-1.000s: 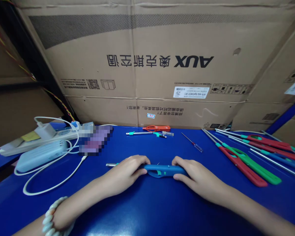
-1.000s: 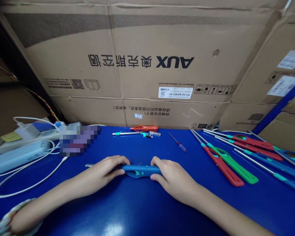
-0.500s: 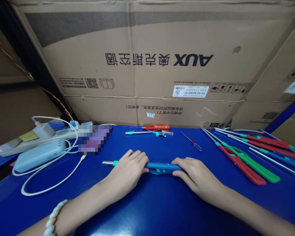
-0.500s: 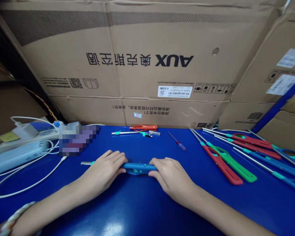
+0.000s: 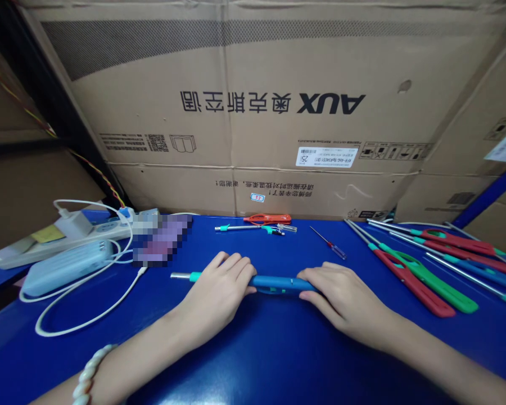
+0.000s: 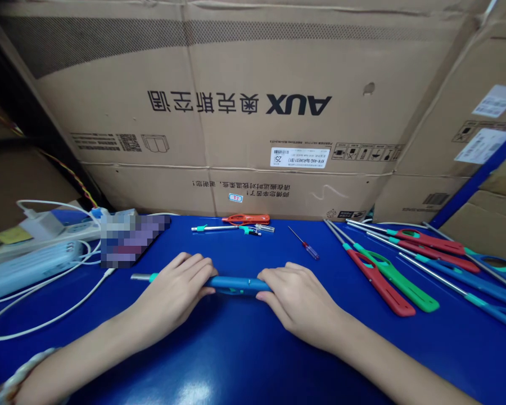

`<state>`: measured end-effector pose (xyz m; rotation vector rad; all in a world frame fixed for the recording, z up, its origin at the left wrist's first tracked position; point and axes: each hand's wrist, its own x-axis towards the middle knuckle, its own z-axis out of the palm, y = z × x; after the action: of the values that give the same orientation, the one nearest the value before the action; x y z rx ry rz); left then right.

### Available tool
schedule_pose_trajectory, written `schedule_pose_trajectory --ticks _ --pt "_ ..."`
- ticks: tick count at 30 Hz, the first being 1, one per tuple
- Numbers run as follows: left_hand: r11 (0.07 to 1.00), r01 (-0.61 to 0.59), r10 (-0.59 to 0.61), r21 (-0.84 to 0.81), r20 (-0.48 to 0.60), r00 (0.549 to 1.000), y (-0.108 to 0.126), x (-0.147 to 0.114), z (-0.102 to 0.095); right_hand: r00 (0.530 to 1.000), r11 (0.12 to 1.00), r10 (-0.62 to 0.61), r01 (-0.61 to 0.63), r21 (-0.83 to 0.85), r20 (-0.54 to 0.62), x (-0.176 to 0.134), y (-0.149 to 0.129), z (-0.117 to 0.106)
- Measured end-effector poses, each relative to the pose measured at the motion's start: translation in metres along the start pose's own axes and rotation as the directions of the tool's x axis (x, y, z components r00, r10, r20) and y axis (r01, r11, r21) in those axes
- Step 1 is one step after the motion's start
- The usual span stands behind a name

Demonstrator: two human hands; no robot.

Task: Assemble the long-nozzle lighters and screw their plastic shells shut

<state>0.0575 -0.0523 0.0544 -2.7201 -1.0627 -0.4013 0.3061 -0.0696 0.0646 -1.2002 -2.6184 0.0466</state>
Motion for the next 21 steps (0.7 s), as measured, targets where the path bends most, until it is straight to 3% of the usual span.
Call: schedule_pose_trajectory --ticks 6,11,17,21 --pt "0.986 -0.110 0.126 0.126 -0.127 0.984 0.015 -0.002 0.003 0.965 0.965 -0.149 0.094 -0.244 -0.218 -0.009 -0.016 0.023" --pt "0.968 -0.173 0.208 0.184 -0.190 0.960 0.033 -0.004 0.011 0.942 0.927 -0.205 0.100 -0.363 -0.265 -0.013 -0.030 0.046" --pt "0.964 -0.150 0.195 0.220 -0.202 0.960 0.034 -0.009 0.004 0.985 0.948 -0.142 0.107 -0.298 -0.096 -0.006 -0.025 0.037" --pt "0.974 -0.030 0.079 0.223 -0.218 0.973 0.014 -0.006 -0.015 1.000 0.969 -0.015 0.009 -0.246 -0.021 -0.002 -0.011 0.025"
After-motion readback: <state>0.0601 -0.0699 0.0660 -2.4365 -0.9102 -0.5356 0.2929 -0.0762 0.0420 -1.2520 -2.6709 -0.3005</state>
